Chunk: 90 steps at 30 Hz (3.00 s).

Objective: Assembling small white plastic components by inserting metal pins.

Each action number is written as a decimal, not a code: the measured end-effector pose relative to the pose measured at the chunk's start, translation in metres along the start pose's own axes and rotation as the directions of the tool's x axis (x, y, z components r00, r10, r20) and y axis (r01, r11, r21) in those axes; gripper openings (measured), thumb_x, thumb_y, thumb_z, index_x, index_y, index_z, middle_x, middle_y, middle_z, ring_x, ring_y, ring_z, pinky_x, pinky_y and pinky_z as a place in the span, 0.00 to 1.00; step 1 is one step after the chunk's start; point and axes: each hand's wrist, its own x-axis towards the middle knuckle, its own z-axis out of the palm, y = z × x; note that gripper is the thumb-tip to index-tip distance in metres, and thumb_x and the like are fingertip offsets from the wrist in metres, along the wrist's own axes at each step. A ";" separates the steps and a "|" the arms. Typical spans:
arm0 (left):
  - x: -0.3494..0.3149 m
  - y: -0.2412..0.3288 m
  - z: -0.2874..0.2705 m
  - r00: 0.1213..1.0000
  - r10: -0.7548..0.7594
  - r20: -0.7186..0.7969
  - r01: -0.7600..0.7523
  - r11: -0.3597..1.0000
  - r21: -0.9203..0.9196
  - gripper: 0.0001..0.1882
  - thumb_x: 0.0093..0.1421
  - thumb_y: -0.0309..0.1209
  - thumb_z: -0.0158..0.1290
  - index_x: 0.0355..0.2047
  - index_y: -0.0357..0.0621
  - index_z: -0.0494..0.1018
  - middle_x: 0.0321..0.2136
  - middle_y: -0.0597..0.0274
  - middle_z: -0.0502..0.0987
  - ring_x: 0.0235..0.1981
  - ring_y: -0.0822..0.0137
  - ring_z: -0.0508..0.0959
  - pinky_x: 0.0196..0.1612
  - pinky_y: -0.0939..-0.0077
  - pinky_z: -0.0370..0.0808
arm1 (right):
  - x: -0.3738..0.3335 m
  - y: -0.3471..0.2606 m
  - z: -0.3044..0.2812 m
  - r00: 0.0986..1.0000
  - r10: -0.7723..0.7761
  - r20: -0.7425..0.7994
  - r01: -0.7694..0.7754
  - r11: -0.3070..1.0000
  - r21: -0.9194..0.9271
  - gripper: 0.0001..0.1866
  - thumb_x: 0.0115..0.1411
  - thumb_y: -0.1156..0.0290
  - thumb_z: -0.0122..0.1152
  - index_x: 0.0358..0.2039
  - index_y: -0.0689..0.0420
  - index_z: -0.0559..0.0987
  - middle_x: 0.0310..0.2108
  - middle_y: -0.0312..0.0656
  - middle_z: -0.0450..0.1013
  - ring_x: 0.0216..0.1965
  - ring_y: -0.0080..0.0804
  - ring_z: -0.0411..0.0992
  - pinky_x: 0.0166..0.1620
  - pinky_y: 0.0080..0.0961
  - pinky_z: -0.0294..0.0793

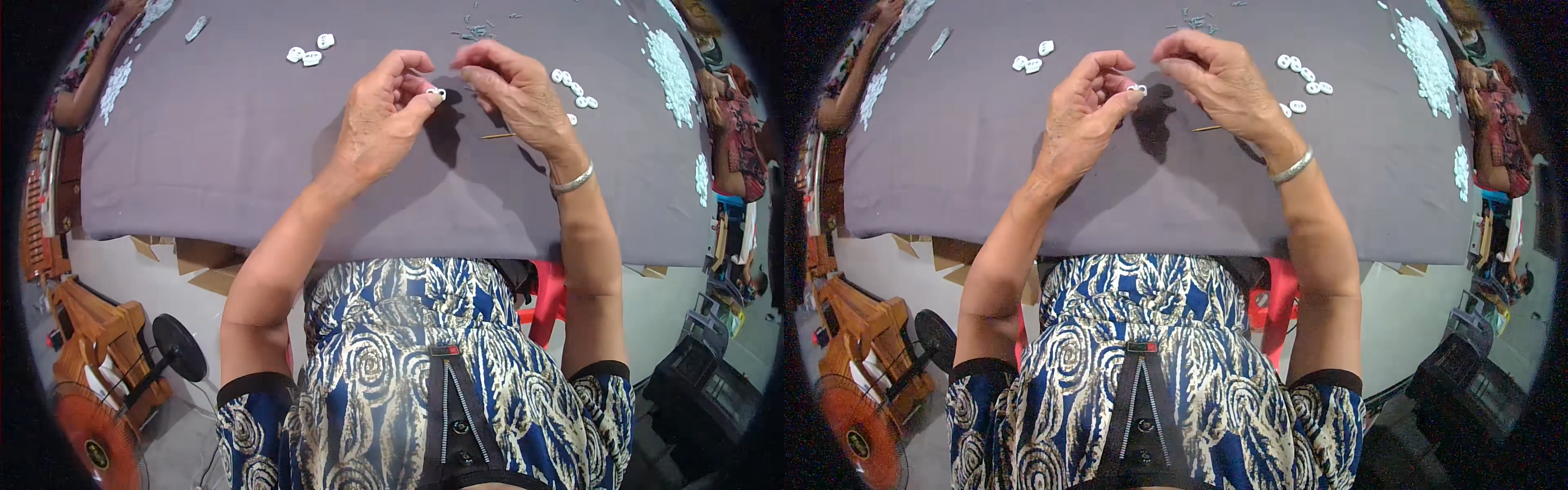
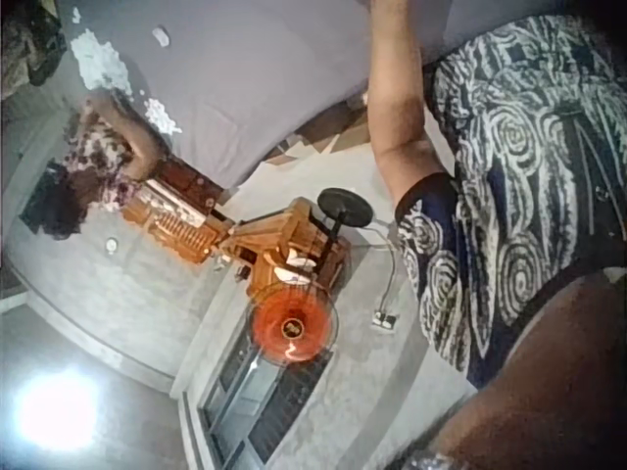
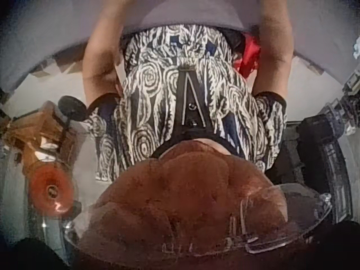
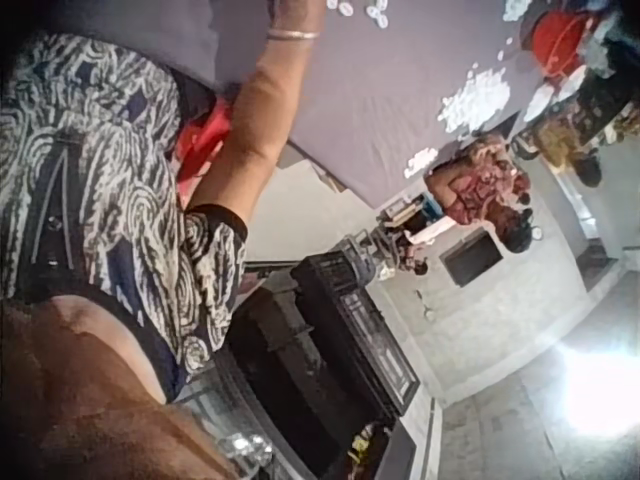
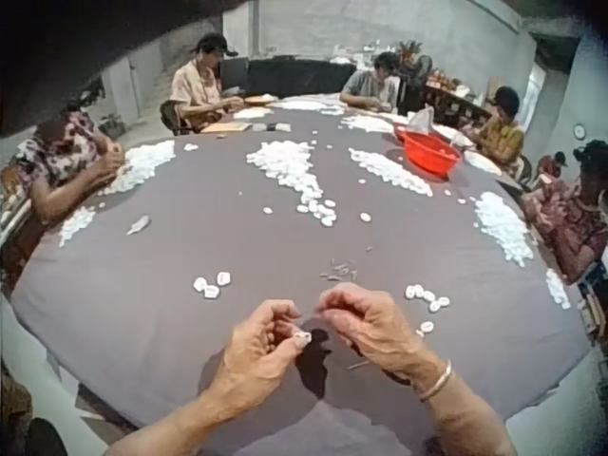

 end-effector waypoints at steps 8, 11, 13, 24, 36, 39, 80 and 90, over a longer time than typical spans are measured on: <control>-0.002 0.002 0.000 0.997 -0.001 0.072 -0.008 0.991 0.131 0.17 0.57 0.22 0.54 0.47 0.39 0.68 0.28 0.71 0.69 0.30 0.81 0.68 0.33 0.87 0.68 | -0.004 -0.007 0.007 0.995 0.097 0.027 -0.099 0.992 0.077 0.07 0.60 0.70 0.58 0.36 0.58 0.79 0.25 0.29 0.72 0.25 0.12 0.66 0.27 0.10 0.66; -0.003 0.004 0.000 0.996 0.023 0.088 -0.039 0.982 0.183 0.18 0.56 0.21 0.54 0.47 0.39 0.67 0.27 0.71 0.68 0.29 0.81 0.68 0.32 0.87 0.68 | -0.004 -0.007 0.008 0.996 0.073 0.051 -0.074 0.997 0.019 0.07 0.61 0.69 0.58 0.35 0.59 0.79 0.24 0.28 0.71 0.24 0.11 0.64 0.26 0.10 0.63; -0.005 0.008 0.001 0.995 0.019 0.095 -0.038 0.978 0.204 0.18 0.56 0.21 0.54 0.48 0.39 0.67 0.27 0.71 0.69 0.28 0.81 0.69 0.32 0.87 0.68 | -0.004 -0.006 0.010 0.997 0.046 0.065 -0.043 0.998 -0.040 0.08 0.62 0.69 0.58 0.35 0.59 0.79 0.23 0.26 0.68 0.22 0.10 0.61 0.23 0.09 0.58; -0.003 0.002 0.000 0.995 0.063 0.079 -0.076 0.979 0.188 0.18 0.53 0.23 0.54 0.46 0.39 0.67 0.26 0.59 0.73 0.26 0.69 0.75 0.34 0.75 0.75 | -0.004 -0.006 0.010 0.995 0.084 0.052 -0.082 0.996 -0.037 0.11 0.60 0.66 0.59 0.35 0.63 0.78 0.24 0.31 0.72 0.28 0.15 0.66 0.32 0.17 0.69; -0.002 0.000 0.000 0.993 0.091 0.080 -0.106 0.973 0.203 0.18 0.53 0.22 0.54 0.45 0.39 0.67 0.26 0.58 0.74 0.27 0.68 0.76 0.34 0.74 0.75 | -0.005 -0.006 0.010 0.992 0.096 0.076 -0.097 0.995 0.007 0.10 0.61 0.68 0.59 0.35 0.62 0.78 0.24 0.30 0.71 0.28 0.15 0.67 0.33 0.16 0.69; -0.004 -0.001 0.000 0.993 0.083 0.084 -0.099 0.972 0.212 0.18 0.55 0.22 0.54 0.46 0.39 0.67 0.26 0.64 0.71 0.28 0.74 0.72 0.33 0.80 0.72 | -0.005 -0.007 0.012 0.995 0.071 0.076 -0.066 0.995 -0.071 0.10 0.61 0.68 0.59 0.35 0.62 0.78 0.24 0.30 0.71 0.28 0.15 0.66 0.33 0.15 0.69; -0.001 0.003 0.006 0.998 -0.056 0.028 0.051 0.984 0.172 0.21 0.57 0.18 0.54 0.50 0.37 0.61 0.30 0.65 0.72 0.31 0.78 0.71 0.34 0.86 0.70 | -0.005 -0.009 -0.034 0.951 -0.196 -0.240 0.111 0.938 -0.329 0.07 0.59 0.71 0.59 0.33 0.62 0.78 0.22 0.30 0.71 0.23 0.13 0.66 0.26 0.13 0.66; -0.002 0.005 0.007 0.997 -0.070 0.021 0.065 0.979 0.194 0.20 0.57 0.20 0.54 0.50 0.37 0.62 0.29 0.66 0.72 0.31 0.79 0.71 0.34 0.85 0.70 | -0.062 0.004 -0.105 0.976 -0.137 -0.166 -0.016 0.721 -0.692 0.06 0.57 0.72 0.59 0.34 0.60 0.78 0.28 0.36 0.73 0.26 0.24 0.67 0.31 0.22 0.66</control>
